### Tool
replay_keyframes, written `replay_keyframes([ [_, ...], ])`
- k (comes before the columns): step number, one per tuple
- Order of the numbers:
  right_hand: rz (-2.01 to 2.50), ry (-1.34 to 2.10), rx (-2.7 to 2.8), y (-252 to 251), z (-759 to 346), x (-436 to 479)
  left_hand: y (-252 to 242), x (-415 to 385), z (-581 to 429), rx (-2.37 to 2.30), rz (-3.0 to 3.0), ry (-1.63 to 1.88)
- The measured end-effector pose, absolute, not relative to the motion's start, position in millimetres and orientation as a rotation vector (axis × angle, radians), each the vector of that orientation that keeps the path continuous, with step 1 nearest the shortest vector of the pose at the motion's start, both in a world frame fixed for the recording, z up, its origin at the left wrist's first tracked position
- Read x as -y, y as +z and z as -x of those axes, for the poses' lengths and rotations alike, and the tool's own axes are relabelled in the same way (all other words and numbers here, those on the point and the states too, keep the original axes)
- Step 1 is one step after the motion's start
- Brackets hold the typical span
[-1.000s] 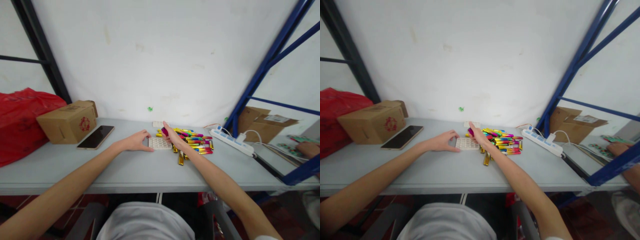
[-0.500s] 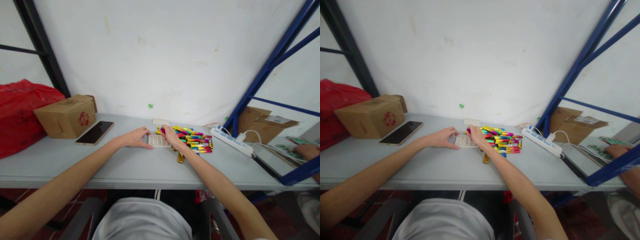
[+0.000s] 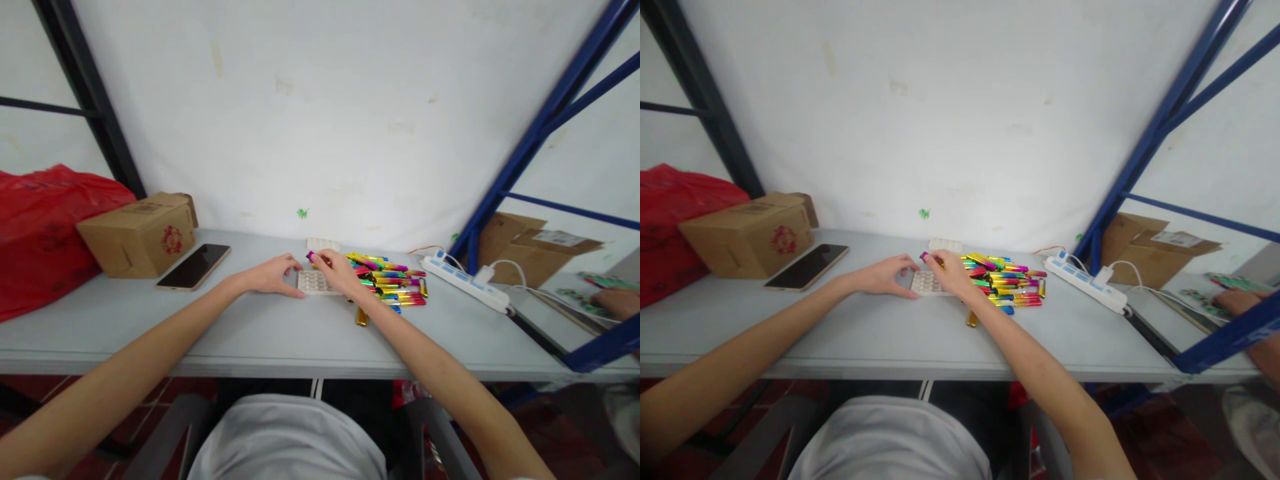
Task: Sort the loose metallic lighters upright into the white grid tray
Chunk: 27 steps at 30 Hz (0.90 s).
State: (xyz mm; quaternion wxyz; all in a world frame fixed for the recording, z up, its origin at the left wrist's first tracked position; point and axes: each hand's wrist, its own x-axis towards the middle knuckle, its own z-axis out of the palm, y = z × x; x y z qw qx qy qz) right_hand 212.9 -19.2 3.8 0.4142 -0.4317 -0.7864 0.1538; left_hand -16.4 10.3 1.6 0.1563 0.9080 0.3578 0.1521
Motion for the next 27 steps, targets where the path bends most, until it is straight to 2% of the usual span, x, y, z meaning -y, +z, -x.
replay_keyframes([
  [3, 1.061, 0.278, 1.996, 7, -213, 21, 1, -11, 17, -1.028, -2.588, 0.434],
  [27, 1.076, 0.195, 2.182, -1, -212, 7, -2, -16, 17, -1.0, -2.586, 0.469],
])
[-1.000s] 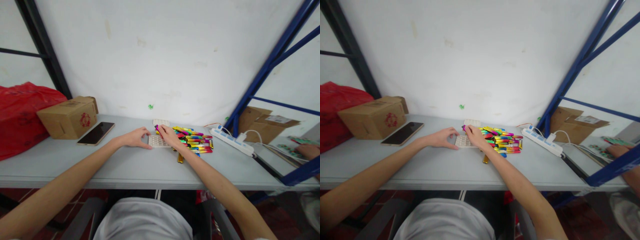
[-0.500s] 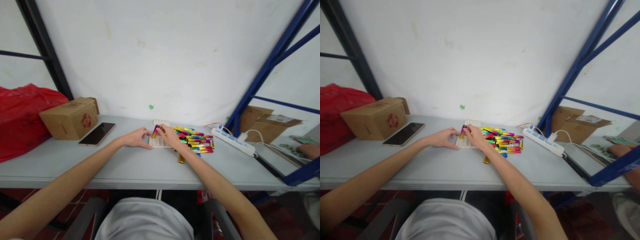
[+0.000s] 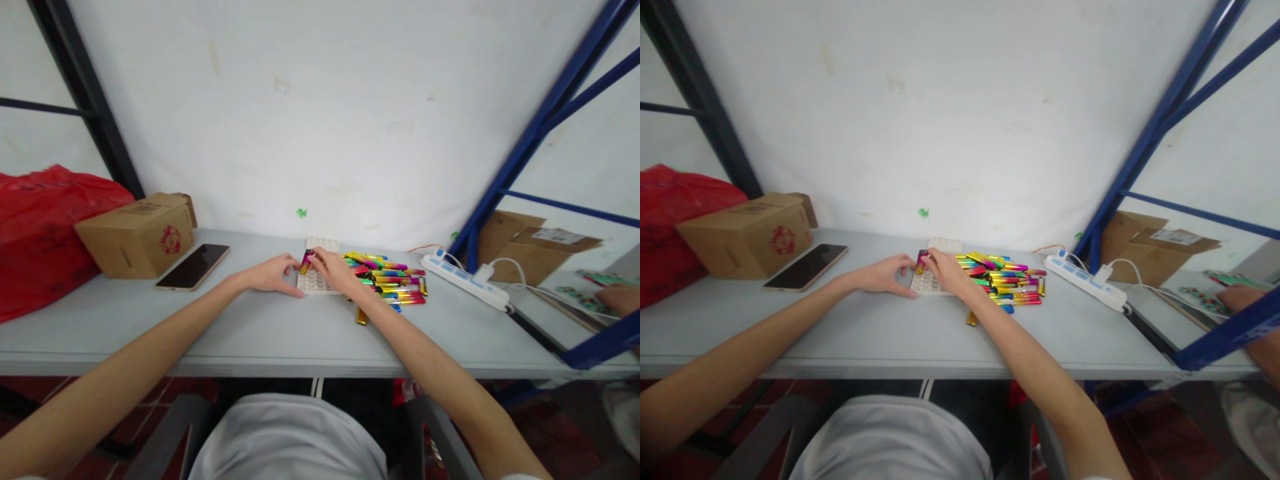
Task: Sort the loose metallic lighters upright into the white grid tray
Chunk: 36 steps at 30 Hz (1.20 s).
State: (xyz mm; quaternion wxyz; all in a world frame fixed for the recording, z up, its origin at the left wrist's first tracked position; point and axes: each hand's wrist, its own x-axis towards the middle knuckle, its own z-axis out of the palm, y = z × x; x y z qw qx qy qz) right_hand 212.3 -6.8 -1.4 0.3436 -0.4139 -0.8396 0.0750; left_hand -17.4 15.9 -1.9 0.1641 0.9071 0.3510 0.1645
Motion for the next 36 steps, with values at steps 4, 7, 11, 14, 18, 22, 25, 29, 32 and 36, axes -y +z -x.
replay_keyframes([
  [4, 1.069, 0.13, 2.242, -3, -209, 6, -1, -16, 17, -1.02, -2.593, 0.45],
  [7, 1.104, 0.102, 2.227, -4, -209, 4, 0, -15, 17, -1.023, -2.582, 0.451],
  [11, 1.154, 0.147, 2.257, -3, -208, 0, 2, -14, 17, -1.005, -2.586, 0.441],
  [14, 1.18, 0.129, 2.294, -1, -205, 1, 2, -14, 16, -1.019, -2.582, 0.449],
  [18, 1.139, -0.012, 2.33, 5, -211, 4, 3, -13, 16, -1.028, -2.563, 0.462],
  [22, 1.165, -0.123, 2.312, 16, -241, 4, 2, -14, 17, -1.052, -2.559, 0.469],
  [25, 1.338, -0.206, 2.319, 20, -270, 1, 0, -16, 17, -1.045, -2.556, 0.461],
  [29, 1.44, -0.192, 2.389, 17, -295, -4, -1, -17, 18, -1.022, -2.563, 0.45],
  [32, 1.426, -0.176, 2.43, 12, -299, -6, -1, -17, 18, -1.026, -2.569, 0.435],
  [36, 1.436, -0.169, 2.466, 9, -297, -11, -1, -16, 17, -1.036, -2.547, 0.441],
])
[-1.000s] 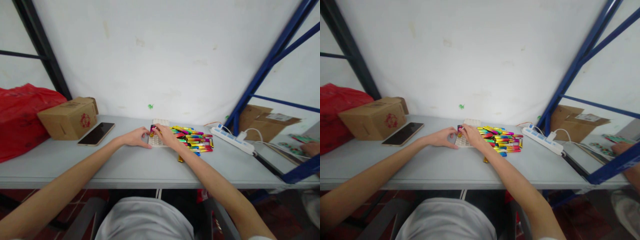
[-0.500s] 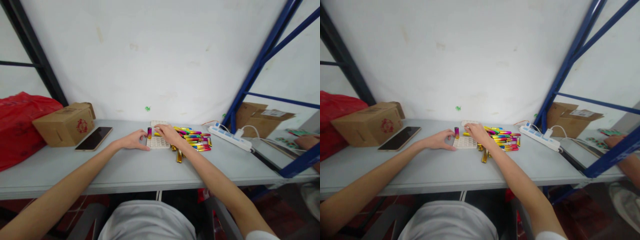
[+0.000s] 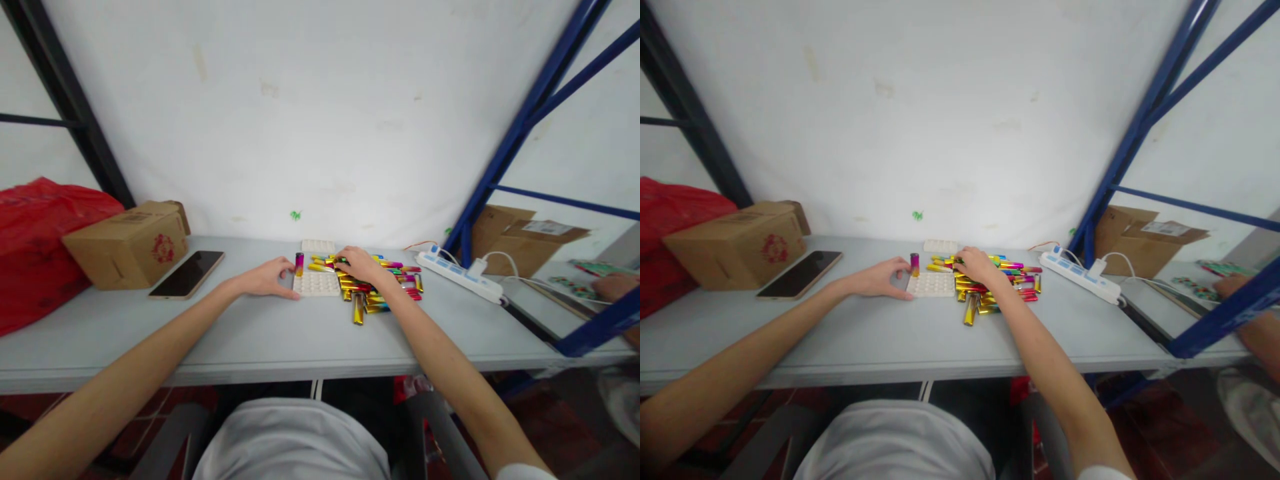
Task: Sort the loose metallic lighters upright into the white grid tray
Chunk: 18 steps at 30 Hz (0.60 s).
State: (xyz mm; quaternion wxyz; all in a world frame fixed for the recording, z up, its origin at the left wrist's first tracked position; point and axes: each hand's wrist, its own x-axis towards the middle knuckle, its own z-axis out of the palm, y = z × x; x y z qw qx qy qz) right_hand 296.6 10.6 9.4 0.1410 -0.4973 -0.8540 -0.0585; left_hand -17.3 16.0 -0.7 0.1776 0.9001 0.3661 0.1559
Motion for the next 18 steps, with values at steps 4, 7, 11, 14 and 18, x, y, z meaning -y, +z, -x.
replay_keyframes([
  [4, 1.411, -0.108, 2.476, 11.3, -297.8, -12.1, -1.1, -15.6, 16.7, -1.041, -2.528, 0.454],
  [7, 1.417, -0.094, 2.436, 14.8, -298.4, -9.8, -0.1, -14.5, 16.2, -1.048, -2.524, 0.458],
  [11, 1.436, 0.047, 2.438, 17.7, -296.9, -6.0, 1.3, -13.6, 16.0, -1.052, -2.524, 0.468],
  [14, 1.429, 0.054, 2.461, 14.6, -296.3, -5.9, 1.3, -14.2, 16.4, -1.055, -2.526, 0.462],
  [18, 1.358, -0.132, 2.409, 10.3, -295.8, -8.0, 0.8, -15.0, 17.2, -1.052, -2.534, 0.446],
])
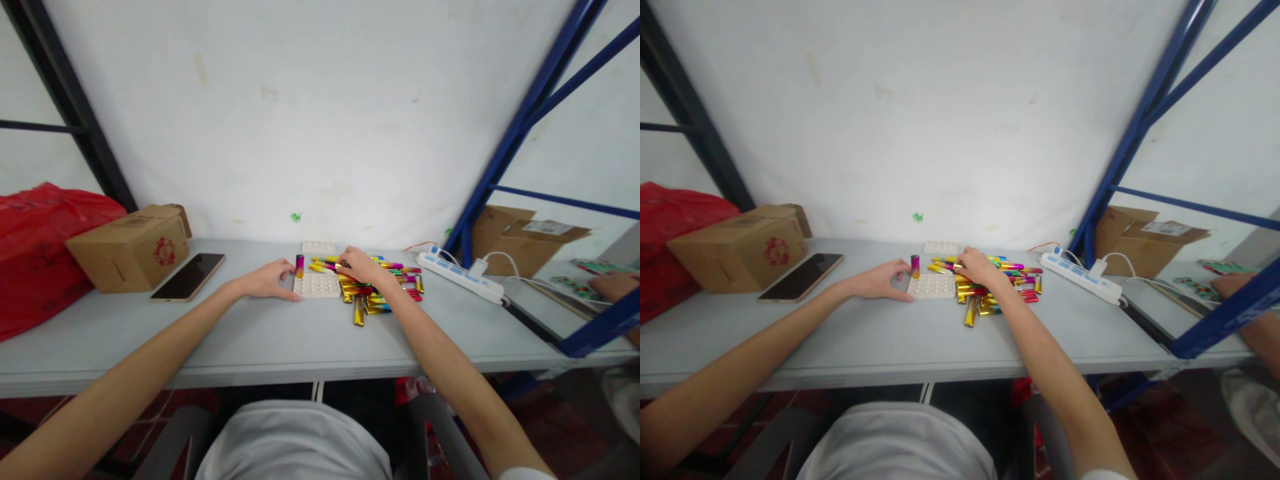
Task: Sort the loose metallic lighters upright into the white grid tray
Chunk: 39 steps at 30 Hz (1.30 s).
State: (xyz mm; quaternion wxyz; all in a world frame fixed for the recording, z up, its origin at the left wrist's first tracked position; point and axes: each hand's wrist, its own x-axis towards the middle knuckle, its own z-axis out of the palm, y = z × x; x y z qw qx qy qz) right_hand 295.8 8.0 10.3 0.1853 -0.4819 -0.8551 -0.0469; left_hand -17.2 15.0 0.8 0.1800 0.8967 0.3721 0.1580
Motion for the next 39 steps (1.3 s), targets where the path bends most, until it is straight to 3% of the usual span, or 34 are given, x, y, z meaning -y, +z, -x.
replay_keyframes([
  [5, 1.248, -0.137, 1.891, 21, -291, -5, 0, -16, 18, -1.024, -2.55, 0.451],
  [13, 0.956, 0.887, 1.242, 26, -274, -1, 0, -17, 17, -1.018, -2.574, 0.454],
  [19, 0.735, 1.279, 0.951, 25, -264, 2, 3, -14, 17, -1.002, -2.565, 0.463],
  [32, 0.711, 1.496, 1.192, 18, -242, 16, 2, -13, 17, -0.987, -2.54, 0.48],
  [39, 0.794, 1.435, 1.286, 15, -234, 22, 1, -15, 16, -1.003, -2.55, 0.451],
])
